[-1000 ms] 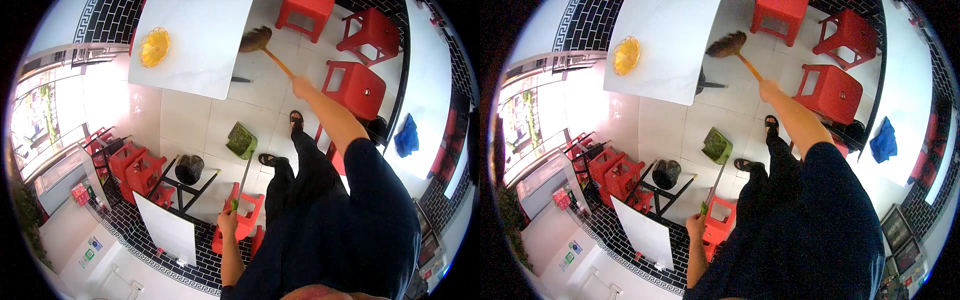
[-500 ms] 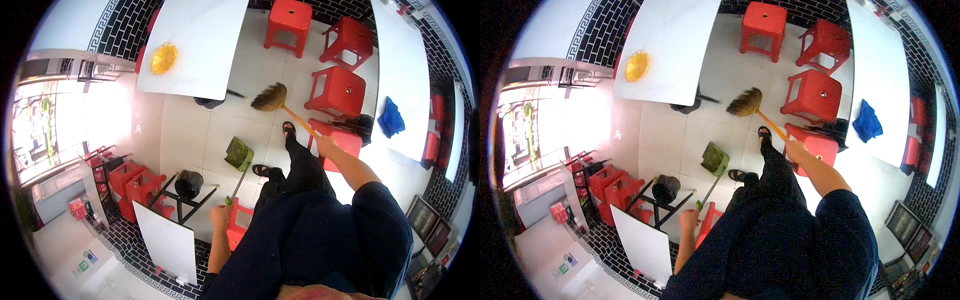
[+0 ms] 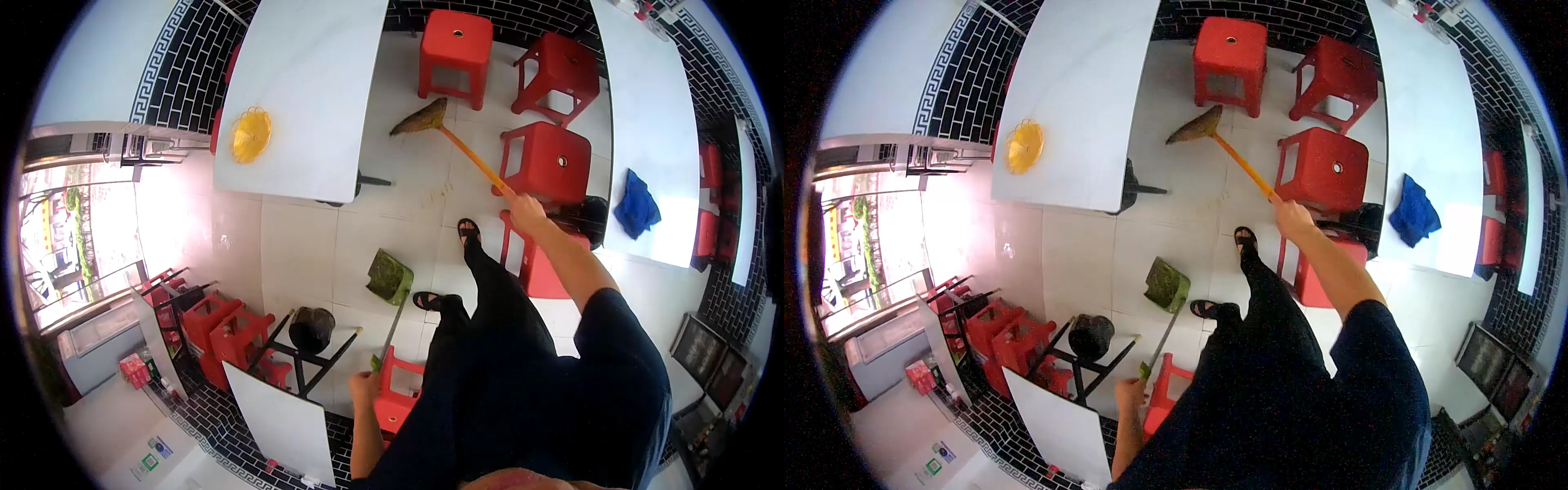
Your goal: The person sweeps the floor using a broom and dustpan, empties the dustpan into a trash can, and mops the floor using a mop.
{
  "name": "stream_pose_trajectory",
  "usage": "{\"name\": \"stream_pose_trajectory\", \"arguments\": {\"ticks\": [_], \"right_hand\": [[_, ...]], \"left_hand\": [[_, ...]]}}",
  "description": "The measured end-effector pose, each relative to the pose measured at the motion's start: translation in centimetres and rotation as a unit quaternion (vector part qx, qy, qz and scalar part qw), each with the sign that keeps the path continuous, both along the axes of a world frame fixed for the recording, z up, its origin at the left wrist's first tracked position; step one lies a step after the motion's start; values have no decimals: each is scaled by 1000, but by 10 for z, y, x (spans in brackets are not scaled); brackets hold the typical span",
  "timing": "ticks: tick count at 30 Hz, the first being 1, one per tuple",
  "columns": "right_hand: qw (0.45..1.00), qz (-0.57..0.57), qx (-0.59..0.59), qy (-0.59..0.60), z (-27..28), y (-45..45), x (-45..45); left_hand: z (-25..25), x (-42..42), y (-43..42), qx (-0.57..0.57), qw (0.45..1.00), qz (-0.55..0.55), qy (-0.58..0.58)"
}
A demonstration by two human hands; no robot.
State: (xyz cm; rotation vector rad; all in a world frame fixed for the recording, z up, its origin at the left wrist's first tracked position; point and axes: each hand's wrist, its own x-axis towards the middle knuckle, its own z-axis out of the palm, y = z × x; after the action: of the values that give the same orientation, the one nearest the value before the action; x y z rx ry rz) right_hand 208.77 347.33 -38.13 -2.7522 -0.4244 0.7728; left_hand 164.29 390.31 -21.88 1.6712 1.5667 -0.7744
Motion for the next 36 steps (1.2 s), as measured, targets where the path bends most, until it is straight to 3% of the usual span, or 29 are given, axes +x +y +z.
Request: {"name": "stream_pose_trajectory", "arguments": {"ticks": [5, 7, 9, 11, 14, 16, 18, 21, 23, 26, 28, 29, 30, 31, 34, 35, 36], "right_hand": [[995, -76, -24, 54, -61, 53, 98], [984, -159, -35, 79, -73, 59, 91], [983, -159, -37, 79, -77, 49, 53], [979, -177, -19, 98, -90, 29, -6], [979, -152, -34, 130, -51, 24, -84], [902, -284, -7, 325, 67, 57, -96], [898, -275, -4, 345, 95, 63, -127], [944, -194, 3, 267, 50, 46, -195], [950, -195, 13, 243, 46, 40, -221], [973, -86, 29, 211, 58, 29, -229], [981, -94, 78, 153, 87, 27, -229], [983, -73, 82, 147, 49, 7, -233], [954, -163, 151, 200, 100, 26, -216], [974, -140, 119, 128, 111, 27, -210], [919, -288, 16, 270, 153, 74, -152], [944, -243, 139, 172, 145, 78, -139], [965, -169, 169, 110, 118, 77, -120]], "left_hand": [[-14, 1, -11, 23, 998, -51, -22], [-8, 6, -15, 23, 999, -32, -6], [-12, 18, -17, 23, 1000, -7, -14], [-8, 22, -12, 22, 998, -53, -17], [19, 60, -12, 17, 999, -40, 23], [16, 55, -6, 13, 998, -53, 19], [15, 46, -2, 12, 997, -69, 17], [13, 29, 3, 10, 998, -66, -18], [4, 12, 11, -2, 995, -94, -18], [-11, -12, 22, -36, 995, -85, -23], [26, 13, 7, 25, 984, -174, 17], [-27, -31, 21, 31, 977, -213, -4], [-21, -20, 18, 33, 979, -190, 63], [-17, -23, 15, 65, 972, -223, 41], [-15, -20, 18, 54, 985, -163, 24], [-14, -22, 16, 70, 983, -166, 28], [-16, -26, 16, 81, 981, -173, 36]]}}
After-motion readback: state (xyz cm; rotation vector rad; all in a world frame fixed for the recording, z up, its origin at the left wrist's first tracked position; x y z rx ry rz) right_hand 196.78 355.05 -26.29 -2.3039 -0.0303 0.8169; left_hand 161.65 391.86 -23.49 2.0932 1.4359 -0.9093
